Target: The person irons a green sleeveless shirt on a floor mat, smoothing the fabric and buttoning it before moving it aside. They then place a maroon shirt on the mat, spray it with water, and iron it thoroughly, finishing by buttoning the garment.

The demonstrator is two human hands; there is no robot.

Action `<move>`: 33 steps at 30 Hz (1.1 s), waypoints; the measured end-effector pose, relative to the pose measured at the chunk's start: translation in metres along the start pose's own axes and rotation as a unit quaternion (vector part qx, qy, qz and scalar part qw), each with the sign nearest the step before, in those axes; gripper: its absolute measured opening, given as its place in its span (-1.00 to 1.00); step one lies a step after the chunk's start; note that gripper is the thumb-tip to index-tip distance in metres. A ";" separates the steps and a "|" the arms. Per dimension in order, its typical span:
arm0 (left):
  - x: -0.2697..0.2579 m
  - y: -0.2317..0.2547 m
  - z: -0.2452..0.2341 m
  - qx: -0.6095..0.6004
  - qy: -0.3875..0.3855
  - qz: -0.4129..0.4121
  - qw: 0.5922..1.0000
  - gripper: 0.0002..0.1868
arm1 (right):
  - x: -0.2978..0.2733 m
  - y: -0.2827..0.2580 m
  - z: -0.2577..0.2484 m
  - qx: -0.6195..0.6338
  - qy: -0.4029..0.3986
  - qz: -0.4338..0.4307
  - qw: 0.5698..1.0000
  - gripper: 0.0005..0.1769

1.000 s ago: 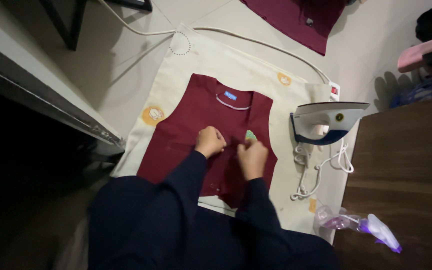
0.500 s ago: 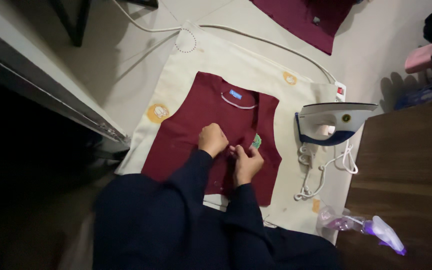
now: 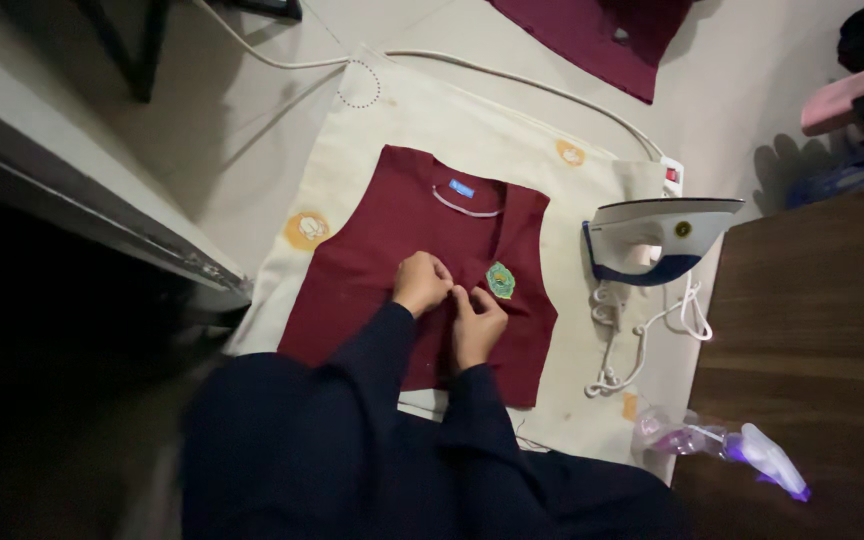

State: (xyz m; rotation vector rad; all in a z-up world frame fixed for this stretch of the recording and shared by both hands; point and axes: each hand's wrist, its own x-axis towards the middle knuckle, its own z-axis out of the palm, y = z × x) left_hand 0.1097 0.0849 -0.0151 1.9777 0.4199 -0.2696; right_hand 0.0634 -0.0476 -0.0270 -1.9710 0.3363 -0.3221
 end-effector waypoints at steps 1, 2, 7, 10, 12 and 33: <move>-0.001 0.000 0.002 -0.023 0.009 0.001 1.000 -0.93 | -0.001 -0.004 0.000 -0.007 -0.001 0.005 1.000 -0.67; -0.002 0.000 0.003 -0.046 0.018 0.001 0.999 -0.93 | -0.003 -0.009 0.001 0.034 -0.003 0.035 0.999 -0.68; -0.009 0.006 -0.004 -0.126 0.009 -0.008 0.992 -0.94 | -0.011 -0.027 0.003 0.171 -0.021 0.076 0.982 -0.71; -0.011 0.011 -0.009 -0.125 -0.002 -0.027 0.992 -0.94 | -0.014 -0.026 0.000 0.145 -0.044 0.046 0.987 -0.74; -0.011 0.010 -0.013 -0.106 -0.001 -0.020 0.994 -0.94 | -0.012 -0.024 -0.002 0.181 -0.069 0.079 0.978 -0.77; -0.019 0.017 -0.006 0.052 0.083 0.085 0.992 -0.83 | 0.011 -0.012 0.006 -0.046 -0.054 -0.019 0.997 -0.85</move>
